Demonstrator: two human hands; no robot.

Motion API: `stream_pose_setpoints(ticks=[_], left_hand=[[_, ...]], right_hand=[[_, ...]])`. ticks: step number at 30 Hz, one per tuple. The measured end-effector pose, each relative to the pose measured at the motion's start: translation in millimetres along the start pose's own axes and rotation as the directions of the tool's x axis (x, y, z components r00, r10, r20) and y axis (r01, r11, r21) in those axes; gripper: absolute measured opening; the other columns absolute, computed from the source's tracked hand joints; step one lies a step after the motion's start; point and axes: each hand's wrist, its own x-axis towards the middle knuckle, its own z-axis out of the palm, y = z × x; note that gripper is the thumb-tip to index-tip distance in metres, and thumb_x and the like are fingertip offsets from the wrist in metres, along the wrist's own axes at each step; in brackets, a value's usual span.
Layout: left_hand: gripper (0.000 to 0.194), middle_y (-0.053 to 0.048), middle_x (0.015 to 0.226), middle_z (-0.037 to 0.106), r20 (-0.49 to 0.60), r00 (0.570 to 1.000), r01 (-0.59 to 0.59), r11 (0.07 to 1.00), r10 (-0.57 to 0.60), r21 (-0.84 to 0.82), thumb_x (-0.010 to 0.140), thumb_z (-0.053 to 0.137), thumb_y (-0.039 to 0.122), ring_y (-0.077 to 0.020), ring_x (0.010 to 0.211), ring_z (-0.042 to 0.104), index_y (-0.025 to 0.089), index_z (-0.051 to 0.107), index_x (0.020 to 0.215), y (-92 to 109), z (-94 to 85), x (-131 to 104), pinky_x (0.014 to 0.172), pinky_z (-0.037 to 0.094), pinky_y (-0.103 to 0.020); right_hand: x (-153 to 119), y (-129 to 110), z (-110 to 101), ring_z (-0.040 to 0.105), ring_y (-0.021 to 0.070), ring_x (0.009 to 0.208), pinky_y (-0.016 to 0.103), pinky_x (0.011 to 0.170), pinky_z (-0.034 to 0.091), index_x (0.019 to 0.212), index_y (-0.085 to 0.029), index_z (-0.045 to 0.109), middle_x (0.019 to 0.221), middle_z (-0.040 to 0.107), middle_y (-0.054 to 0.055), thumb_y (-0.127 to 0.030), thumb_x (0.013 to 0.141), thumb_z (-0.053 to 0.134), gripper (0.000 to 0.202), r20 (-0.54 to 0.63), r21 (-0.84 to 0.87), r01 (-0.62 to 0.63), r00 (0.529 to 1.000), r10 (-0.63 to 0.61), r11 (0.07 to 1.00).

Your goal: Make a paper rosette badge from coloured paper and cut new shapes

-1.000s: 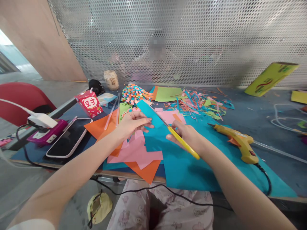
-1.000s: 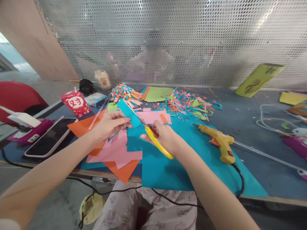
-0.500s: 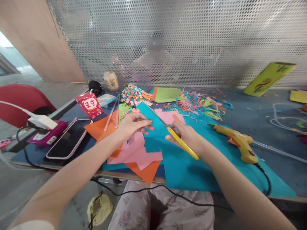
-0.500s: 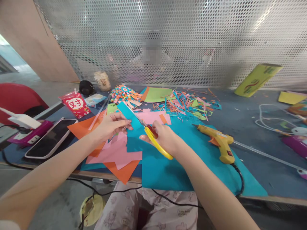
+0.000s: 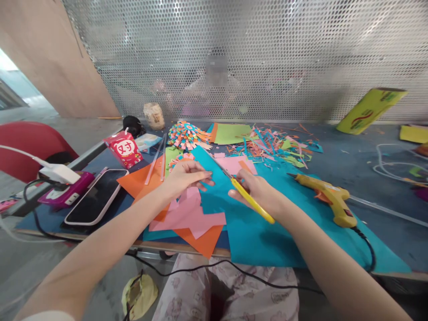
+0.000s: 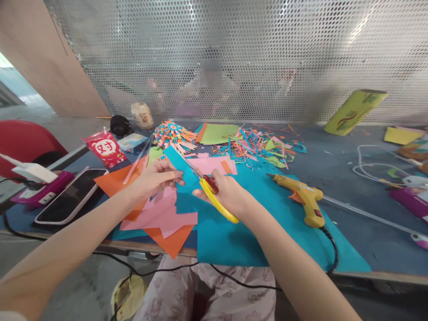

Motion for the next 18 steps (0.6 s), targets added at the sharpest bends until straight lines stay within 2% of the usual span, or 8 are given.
stream_pose_setpoints(ticks=[4,7,9,11,13,15,18], left_hand=[[0.026,-0.004,0.060,0.068,0.002,1.000,0.004,1.000,-0.004,0.012,0.058,0.079,0.030,-0.0168,0.060,0.068,0.013,0.060,0.065,0.2,1.5,0.2,0.048,0.051,-0.021],[0.031,-0.002,0.059,0.067,-0.084,0.996,-0.026,0.998,0.021,-0.061,0.053,0.081,0.031,-0.0157,0.057,0.067,0.014,0.057,0.064,2.7,1.4,0.8,0.046,0.049,-0.020],[0.034,-0.001,0.058,0.066,-0.125,0.992,-0.037,0.996,0.026,-0.086,0.051,0.082,0.031,-0.0152,0.055,0.066,0.014,0.056,0.063,4.1,0.6,1.3,0.045,0.048,-0.019],[0.034,-0.001,0.057,0.066,-0.145,0.988,-0.056,0.994,0.042,-0.094,0.050,0.082,0.030,-0.0160,0.056,0.067,0.014,0.055,0.064,4.9,-0.3,1.6,0.045,0.049,-0.020],[0.034,-0.002,0.057,0.066,-0.177,0.981,-0.094,0.991,0.076,-0.095,0.052,0.081,0.029,-0.0165,0.056,0.067,0.013,0.056,0.066,5.4,-0.9,1.6,0.046,0.049,-0.020],[0.032,-0.002,0.057,0.066,-0.224,0.967,-0.147,0.985,0.122,-0.096,0.053,0.081,0.028,-0.0156,0.055,0.066,0.013,0.056,0.067,6.0,-1.5,1.5,0.046,0.049,-0.020],[0.031,-0.001,0.057,0.066,-0.290,0.936,-0.237,0.967,0.201,-0.096,0.054,0.080,0.027,-0.0154,0.057,0.067,0.013,0.056,0.066,7.3,-3.2,1.4,0.045,0.047,-0.018]], right_hand=[[1.7,3.8,3.4,0.043,0.0142,0.048,0.024,0.046,0.025,0.075,-0.024,0.032,0.053,0.043,-0.004,-0.053,0.076,0.045,0.032,-0.022,0.006,0.017,1.000,-0.017,1.000],[4.1,5.7,3.6,0.046,0.0150,0.049,0.024,0.048,0.027,0.074,-0.024,0.032,0.055,0.045,-0.003,-0.054,0.075,0.047,0.033,-0.040,0.008,-0.007,0.999,0.007,1.000],[6.4,8.3,1.9,0.048,0.0162,0.052,0.025,0.049,0.029,0.074,-0.024,0.032,0.058,0.048,-0.001,-0.057,0.073,0.050,0.038,-0.100,-0.005,-0.079,0.992,0.078,0.997],[8.9,13.9,-0.8,0.051,0.0184,0.055,0.026,0.049,0.031,0.075,-0.024,0.032,0.062,0.050,0.001,-0.061,0.071,0.051,0.042,-0.223,-0.003,-0.192,0.957,0.187,0.981],[10.7,21.9,-4.0,0.055,0.0211,0.061,0.027,0.051,0.035,0.080,-0.024,0.033,0.068,0.054,0.004,-0.065,0.073,0.048,0.044,-0.353,0.033,-0.261,0.900,0.255,0.965],[11.2,29.4,-7.1,0.058,0.0245,0.070,0.030,0.055,0.039,0.085,-0.022,0.035,0.077,0.057,0.008,-0.067,0.073,0.046,0.048,-0.440,0.045,-0.253,0.863,0.246,0.967],[9.3,32.4,-11.0,0.058,0.0278,0.082,0.035,0.064,0.043,0.088,-0.021,0.039,0.090,0.058,0.013,-0.069,0.070,0.050,0.052,-0.526,-0.017,-0.189,0.837,0.152,0.982]])
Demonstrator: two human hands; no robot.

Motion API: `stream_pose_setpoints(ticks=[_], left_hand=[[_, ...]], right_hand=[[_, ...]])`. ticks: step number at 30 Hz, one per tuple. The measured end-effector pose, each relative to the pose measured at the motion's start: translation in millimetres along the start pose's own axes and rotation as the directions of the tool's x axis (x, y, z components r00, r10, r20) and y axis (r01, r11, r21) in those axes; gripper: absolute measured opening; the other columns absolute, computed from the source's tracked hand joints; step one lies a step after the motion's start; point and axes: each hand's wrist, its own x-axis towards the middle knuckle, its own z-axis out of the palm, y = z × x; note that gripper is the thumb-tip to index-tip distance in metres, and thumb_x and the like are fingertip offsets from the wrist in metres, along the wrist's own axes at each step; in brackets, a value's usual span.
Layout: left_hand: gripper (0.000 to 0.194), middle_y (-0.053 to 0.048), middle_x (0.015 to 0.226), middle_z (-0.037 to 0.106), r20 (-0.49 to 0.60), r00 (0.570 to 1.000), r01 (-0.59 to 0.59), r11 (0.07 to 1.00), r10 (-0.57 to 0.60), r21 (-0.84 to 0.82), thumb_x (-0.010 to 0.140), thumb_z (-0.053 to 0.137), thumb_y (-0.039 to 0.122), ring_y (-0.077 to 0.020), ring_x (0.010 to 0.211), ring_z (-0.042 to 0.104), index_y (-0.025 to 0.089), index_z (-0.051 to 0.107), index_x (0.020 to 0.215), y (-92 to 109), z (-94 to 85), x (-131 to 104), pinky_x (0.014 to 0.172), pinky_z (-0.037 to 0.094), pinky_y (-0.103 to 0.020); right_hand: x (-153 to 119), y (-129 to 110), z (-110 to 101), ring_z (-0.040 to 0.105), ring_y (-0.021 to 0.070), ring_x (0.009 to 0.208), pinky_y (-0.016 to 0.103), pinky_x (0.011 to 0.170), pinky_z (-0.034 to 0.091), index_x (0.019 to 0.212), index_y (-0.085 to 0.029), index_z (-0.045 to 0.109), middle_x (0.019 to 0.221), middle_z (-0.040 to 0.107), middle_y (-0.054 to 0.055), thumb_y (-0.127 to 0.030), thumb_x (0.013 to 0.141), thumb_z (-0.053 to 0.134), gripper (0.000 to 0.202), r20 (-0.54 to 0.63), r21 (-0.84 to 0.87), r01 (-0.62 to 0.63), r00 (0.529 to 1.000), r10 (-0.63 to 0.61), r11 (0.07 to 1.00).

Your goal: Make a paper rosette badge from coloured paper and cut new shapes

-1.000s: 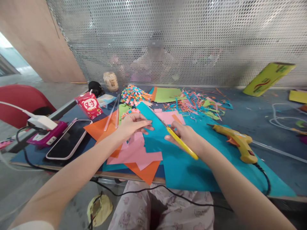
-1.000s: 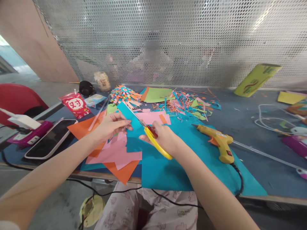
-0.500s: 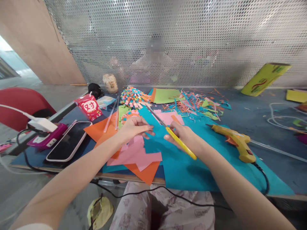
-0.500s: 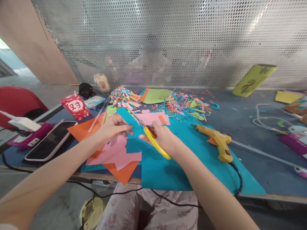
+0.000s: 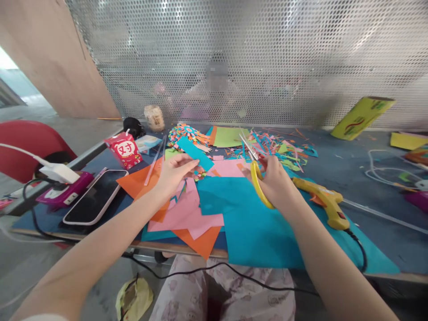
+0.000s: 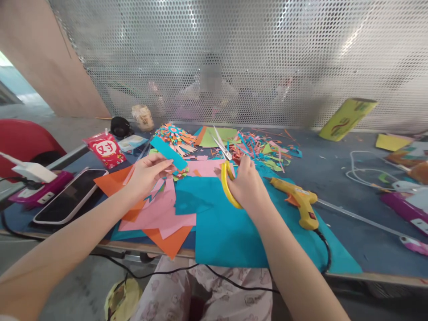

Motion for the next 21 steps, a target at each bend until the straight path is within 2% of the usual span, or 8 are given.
stream_pose_setpoints(ticks=[2,4,7,9,14,21], left_hand=[[0.030,-0.002,0.058,0.067,-0.045,0.998,-0.037,0.999,0.037,-0.001,0.055,0.080,0.028,-0.0173,0.062,0.068,0.013,0.056,0.066,0.9,-1.2,0.7,0.046,0.048,-0.019],[0.030,-0.003,0.063,0.069,-0.108,0.992,-0.072,0.997,0.071,-0.002,0.055,0.079,0.030,-0.0196,0.069,0.070,0.013,0.057,0.067,2.0,-2.2,1.2,0.049,0.050,-0.020],[0.031,-0.003,0.068,0.070,-0.185,0.977,-0.115,0.993,0.106,-0.036,0.055,0.079,0.032,-0.0217,0.076,0.070,0.015,0.056,0.067,3.7,-2.6,1.5,0.049,0.051,-0.020],[0.033,-0.003,0.069,0.070,-0.191,0.977,-0.108,0.992,0.093,-0.067,0.054,0.079,0.032,-0.0220,0.077,0.070,0.015,0.054,0.067,4.4,-2.1,1.2,0.045,0.048,-0.018],[0.030,-0.004,0.072,0.071,-0.144,0.987,-0.081,0.994,0.069,-0.072,0.058,0.078,0.031,-0.0215,0.074,0.071,0.015,0.056,0.067,3.5,2.6,-2.2,0.037,0.043,-0.016],[0.027,-0.009,0.077,0.072,-0.092,0.995,-0.047,0.996,0.040,-0.079,0.061,0.076,0.031,-0.0252,0.077,0.071,0.012,0.060,0.069,3.9,13.8,-10.2,0.036,0.042,-0.017]], right_hand=[[-2.2,-4.1,-3.3,0.058,0.0268,0.082,0.035,0.067,0.043,0.087,-0.021,0.042,0.092,0.058,0.013,-0.066,0.071,0.052,0.050,0.025,0.013,0.047,0.999,-0.047,0.999],[-6.1,-11.1,-6.5,0.058,0.0237,0.077,0.033,0.065,0.043,0.085,-0.021,0.044,0.087,0.060,0.010,-0.061,0.073,0.053,0.044,0.150,0.057,0.075,0.985,-0.082,0.996],[-12.6,-21.2,-9.7,0.057,0.0193,0.067,0.029,0.059,0.042,0.083,-0.021,0.046,0.078,0.061,0.006,-0.056,0.074,0.052,0.037,0.366,0.115,0.095,0.921,-0.131,0.989],[-15.7,-25.7,-10.3,0.055,0.0181,0.063,0.028,0.055,0.041,0.082,-0.021,0.047,0.073,0.060,0.004,-0.055,0.074,0.052,0.035,0.452,0.109,0.109,0.880,-0.147,0.988],[-19.1,-30.9,-10.4,0.050,0.0165,0.059,0.028,0.053,0.037,0.079,-0.021,0.046,0.068,0.055,0.002,-0.056,0.073,0.051,0.036,0.498,0.053,0.138,0.855,-0.146,0.989],[-23.0,-27.3,-8.4,0.046,0.0125,0.055,0.025,0.048,0.036,0.079,-0.020,0.046,0.066,0.050,0.000,-0.060,0.077,0.047,0.039,0.518,0.248,0.102,0.826,-0.221,0.963]])
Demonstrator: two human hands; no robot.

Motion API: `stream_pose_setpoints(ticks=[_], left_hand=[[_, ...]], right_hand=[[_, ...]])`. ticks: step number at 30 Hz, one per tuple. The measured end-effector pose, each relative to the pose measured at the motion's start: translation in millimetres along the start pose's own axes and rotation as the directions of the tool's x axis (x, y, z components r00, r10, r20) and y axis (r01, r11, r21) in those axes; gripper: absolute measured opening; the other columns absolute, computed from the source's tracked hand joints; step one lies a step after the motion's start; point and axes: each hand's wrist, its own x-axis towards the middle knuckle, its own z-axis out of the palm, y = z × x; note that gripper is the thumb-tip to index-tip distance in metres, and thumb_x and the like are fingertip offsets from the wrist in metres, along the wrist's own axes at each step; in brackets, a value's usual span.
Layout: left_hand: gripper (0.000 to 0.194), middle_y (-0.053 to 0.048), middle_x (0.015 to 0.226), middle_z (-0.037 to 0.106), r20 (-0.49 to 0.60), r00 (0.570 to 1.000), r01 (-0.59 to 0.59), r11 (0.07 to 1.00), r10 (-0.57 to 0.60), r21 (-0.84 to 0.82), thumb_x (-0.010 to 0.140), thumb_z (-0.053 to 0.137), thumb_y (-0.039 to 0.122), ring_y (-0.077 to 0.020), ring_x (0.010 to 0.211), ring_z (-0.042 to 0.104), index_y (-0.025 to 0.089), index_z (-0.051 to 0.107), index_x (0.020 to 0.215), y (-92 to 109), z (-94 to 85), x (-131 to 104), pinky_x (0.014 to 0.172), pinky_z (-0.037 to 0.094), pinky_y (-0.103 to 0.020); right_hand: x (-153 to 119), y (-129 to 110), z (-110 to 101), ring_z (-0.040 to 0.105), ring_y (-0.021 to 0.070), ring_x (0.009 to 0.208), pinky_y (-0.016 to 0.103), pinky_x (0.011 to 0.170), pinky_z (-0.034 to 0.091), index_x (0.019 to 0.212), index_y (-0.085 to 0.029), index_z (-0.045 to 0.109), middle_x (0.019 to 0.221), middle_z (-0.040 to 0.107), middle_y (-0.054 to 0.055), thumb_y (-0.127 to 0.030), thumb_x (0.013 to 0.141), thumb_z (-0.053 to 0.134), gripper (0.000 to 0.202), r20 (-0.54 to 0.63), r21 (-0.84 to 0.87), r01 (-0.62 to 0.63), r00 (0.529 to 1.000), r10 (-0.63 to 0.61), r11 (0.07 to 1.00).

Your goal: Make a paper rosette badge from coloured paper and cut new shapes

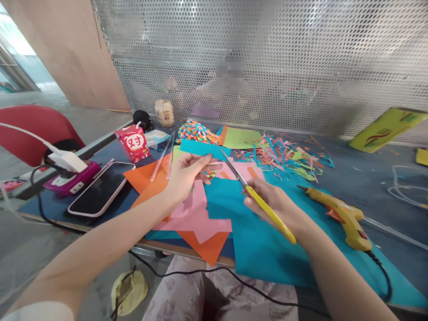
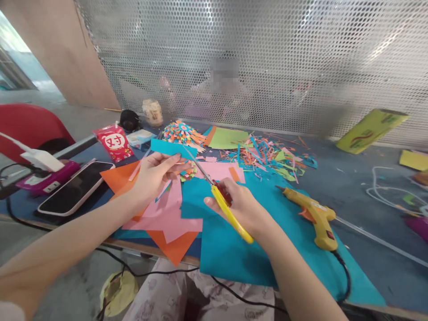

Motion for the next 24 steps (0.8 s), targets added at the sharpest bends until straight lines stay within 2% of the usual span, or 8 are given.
stream_pose_setpoints(ticks=[8,24], left_hand=[[0.028,-0.014,0.086,0.073,0.056,0.998,0.041,0.999,-0.041,-0.001,0.062,0.076,0.035,-0.0294,0.086,0.069,0.011,0.063,0.069,-1.0,1.7,-3.2,0.038,0.046,-0.019],[0.022,-0.012,0.084,0.073,0.060,0.997,0.053,0.998,-0.051,-0.029,0.064,0.075,0.030,-0.0272,0.083,0.070,0.011,0.066,0.071,-2.1,-2.0,-0.5,0.039,0.046,-0.018]], right_hand=[[0.5,3.8,1.3,0.046,0.0120,0.053,0.026,0.047,0.037,0.080,-0.020,0.046,0.065,0.049,-0.001,-0.060,0.077,0.048,0.040,0.009,0.063,0.001,1.000,-0.002,0.998],[0.1,0.9,0.7,0.038,0.0094,0.048,0.024,0.044,0.030,0.075,-0.020,0.043,0.059,0.041,-0.004,-0.059,0.077,0.047,0.039,-0.005,0.055,-0.006,1.000,0.006,0.998]])
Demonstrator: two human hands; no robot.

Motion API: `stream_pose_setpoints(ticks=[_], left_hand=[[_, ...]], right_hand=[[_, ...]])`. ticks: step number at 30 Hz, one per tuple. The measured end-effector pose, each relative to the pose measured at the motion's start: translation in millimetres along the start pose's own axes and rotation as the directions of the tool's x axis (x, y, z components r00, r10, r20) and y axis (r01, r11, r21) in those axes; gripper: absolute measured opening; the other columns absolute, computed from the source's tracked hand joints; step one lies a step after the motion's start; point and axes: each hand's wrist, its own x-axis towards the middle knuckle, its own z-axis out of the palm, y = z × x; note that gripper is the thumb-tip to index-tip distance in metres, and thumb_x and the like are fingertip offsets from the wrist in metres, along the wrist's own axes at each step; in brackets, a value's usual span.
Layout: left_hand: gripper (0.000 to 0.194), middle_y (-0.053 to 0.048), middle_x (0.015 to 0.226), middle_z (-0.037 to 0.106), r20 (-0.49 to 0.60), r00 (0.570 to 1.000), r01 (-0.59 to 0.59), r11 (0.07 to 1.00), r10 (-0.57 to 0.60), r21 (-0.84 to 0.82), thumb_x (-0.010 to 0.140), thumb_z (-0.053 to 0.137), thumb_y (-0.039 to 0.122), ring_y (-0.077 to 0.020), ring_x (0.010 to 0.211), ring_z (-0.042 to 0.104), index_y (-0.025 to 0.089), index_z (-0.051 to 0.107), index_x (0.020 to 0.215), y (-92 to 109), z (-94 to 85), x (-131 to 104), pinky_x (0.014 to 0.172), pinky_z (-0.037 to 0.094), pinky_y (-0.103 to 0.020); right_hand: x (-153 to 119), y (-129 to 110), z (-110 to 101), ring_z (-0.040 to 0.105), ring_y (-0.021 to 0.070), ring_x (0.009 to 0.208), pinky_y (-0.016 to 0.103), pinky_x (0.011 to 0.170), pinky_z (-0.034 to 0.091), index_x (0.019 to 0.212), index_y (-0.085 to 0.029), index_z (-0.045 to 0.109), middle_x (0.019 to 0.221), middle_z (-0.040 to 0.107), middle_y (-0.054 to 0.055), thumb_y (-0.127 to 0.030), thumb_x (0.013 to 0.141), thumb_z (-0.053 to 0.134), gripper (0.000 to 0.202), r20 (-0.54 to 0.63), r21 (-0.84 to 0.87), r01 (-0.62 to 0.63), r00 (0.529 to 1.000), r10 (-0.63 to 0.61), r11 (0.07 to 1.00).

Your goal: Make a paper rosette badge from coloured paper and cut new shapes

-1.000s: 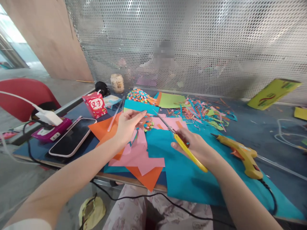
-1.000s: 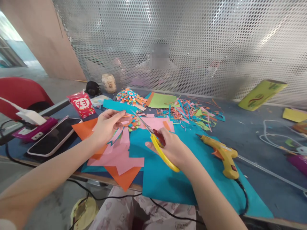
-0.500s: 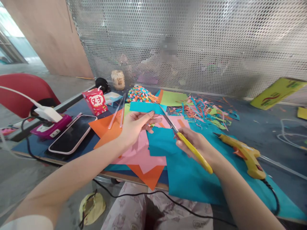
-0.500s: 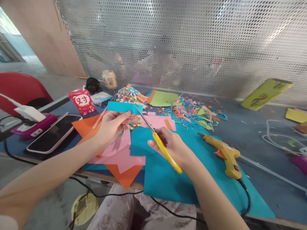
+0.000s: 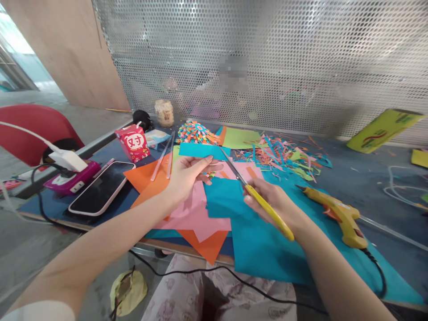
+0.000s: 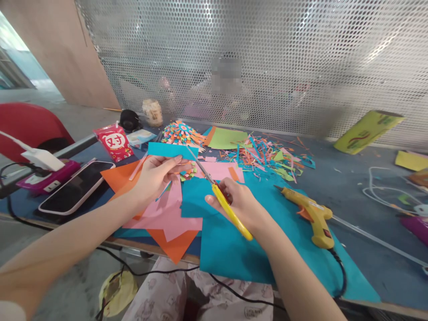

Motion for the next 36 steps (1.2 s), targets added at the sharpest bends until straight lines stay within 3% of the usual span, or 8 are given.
stream_pose_setpoints(ticks=[15,20,25,31,36], left_hand=[[0.023,-0.011,0.074,0.072,-0.033,0.999,-0.027,1.000,0.026,-0.015,0.061,0.076,0.028,-0.0245,0.073,0.071,0.011,0.062,0.068,-0.8,2.1,1.7,0.037,0.042,-0.018],[0.022,-0.001,0.062,0.067,-0.091,0.975,-0.200,0.980,0.201,0.016,0.063,0.075,0.024,-0.0138,0.058,0.066,0.015,0.055,0.064,0.3,-7.0,10.3,0.042,0.045,-0.018],[0.015,0.003,0.056,0.062,-0.060,0.909,-0.403,0.906,0.413,0.127,0.067,0.071,0.023,-0.0075,0.047,0.057,0.016,0.058,0.063,10.2,-18.9,15.6,0.043,0.044,-0.018],[0.012,0.003,0.052,0.060,-0.030,0.936,-0.342,0.926,0.351,0.159,0.063,0.072,0.022,-0.0063,0.041,0.052,0.017,0.062,0.067,14.6,-17.6,14.6,0.041,0.041,-0.018],[0.012,0.002,0.056,0.061,-0.018,0.933,-0.343,0.902,0.360,0.262,0.065,0.072,0.023,-0.0067,0.042,0.053,0.016,0.064,0.072,14.3,-15.7,12.0,0.042,0.044,-0.019]], right_hand=[[-0.2,-7.0,-1.5,0.035,0.0111,0.049,0.025,0.045,0.027,0.071,-0.022,0.038,0.054,0.038,-0.004,-0.059,0.072,0.048,0.038,0.002,-0.069,-0.065,0.998,0.065,0.996],[-0.4,-7.1,-5.8,0.044,0.0139,0.057,0.027,0.051,0.033,0.077,-0.022,0.041,0.065,0.048,-0.001,-0.058,0.074,0.048,0.037,0.050,-0.174,-0.040,0.998,0.049,0.984],[-1.5,-1.3,-7.1,0.044,0.0139,0.059,0.026,0.051,0.032,0.080,-0.021,0.042,0.067,0.048,-0.001,-0.059,0.078,0.046,0.038,0.059,-0.173,-0.015,0.998,0.026,0.985],[-4.0,2.4,-6.6,0.041,0.0123,0.056,0.025,0.050,0.031,0.081,-0.021,0.043,0.065,0.047,-0.001,-0.063,0.078,0.044,0.042,0.113,-0.136,0.028,0.993,-0.013,0.990],[-4.5,-0.3,-7.7,0.043,0.0126,0.058,0.026,0.052,0.034,0.081,-0.020,0.044,0.070,0.051,0.000,-0.063,0.078,0.045,0.043,0.134,-0.118,0.028,0.991,-0.012,0.993]])
